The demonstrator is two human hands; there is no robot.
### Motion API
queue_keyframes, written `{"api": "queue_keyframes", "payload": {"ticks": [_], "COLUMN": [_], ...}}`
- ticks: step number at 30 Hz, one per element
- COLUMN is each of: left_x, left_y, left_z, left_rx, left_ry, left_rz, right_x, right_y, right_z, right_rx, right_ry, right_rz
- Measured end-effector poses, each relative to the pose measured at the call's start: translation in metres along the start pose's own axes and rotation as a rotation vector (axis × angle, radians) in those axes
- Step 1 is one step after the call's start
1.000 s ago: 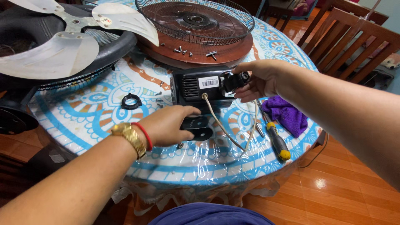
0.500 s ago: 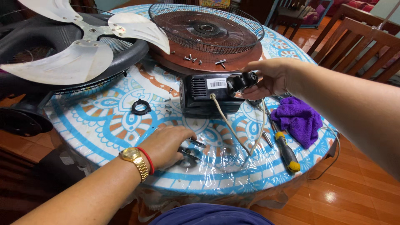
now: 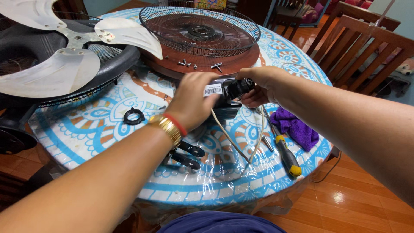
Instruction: The person assembles the internal components of an electric fan motor on a table. They insert a small metal piece into the motor housing, attach a black plastic bracket, and secure it with a screw using a screwdriver. The fan blades and cage remain disassembled on the table.
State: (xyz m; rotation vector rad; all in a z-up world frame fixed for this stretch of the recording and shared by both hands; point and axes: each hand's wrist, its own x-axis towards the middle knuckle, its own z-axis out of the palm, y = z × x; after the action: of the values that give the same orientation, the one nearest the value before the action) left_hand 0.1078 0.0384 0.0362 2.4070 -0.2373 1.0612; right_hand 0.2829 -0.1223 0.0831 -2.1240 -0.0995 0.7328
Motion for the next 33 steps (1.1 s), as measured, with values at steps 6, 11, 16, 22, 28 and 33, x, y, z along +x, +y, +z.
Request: {"api": "queue_keyframes", "payload": {"ticks": [6,11,16,22,28,33], "left_x": [0.048,0.036,-0.001,-0.015,-0.024,-0.026], "left_y": [0.019,0.024,0.03,0.038,0.046,0.048], "left_z": [0.027,0.034,0.047,0.05,0.049,0.048], "left_rx": [0.01,-0.021,-0.079,-0.138,-0.079,-0.086], "left_ry": [-0.411,-0.326,-0.1,-0.063,-0.032,-0.047], "left_rz": [-0.294,-0.255,-0.149,-0.294,-0.231,-0.243], "right_x": [0.003,0.0,-0.017,-0.042,-0.062,-0.079], "right_y": [-0.009,-0.002,0.026,0.031,0.033,0.032], "right_z": [-0.005,-0.017,-0.013,-0.002,0.001,-0.005], "right_rx": [0.009,0.087,0.181,0.234,0.228,0.299], "right_ry": [0.003,-0.196,-0.324,-0.258,-0.368,-0.366], "right_rz": [0.112,0.243,0.234,0.22,0.178,0.162]}}
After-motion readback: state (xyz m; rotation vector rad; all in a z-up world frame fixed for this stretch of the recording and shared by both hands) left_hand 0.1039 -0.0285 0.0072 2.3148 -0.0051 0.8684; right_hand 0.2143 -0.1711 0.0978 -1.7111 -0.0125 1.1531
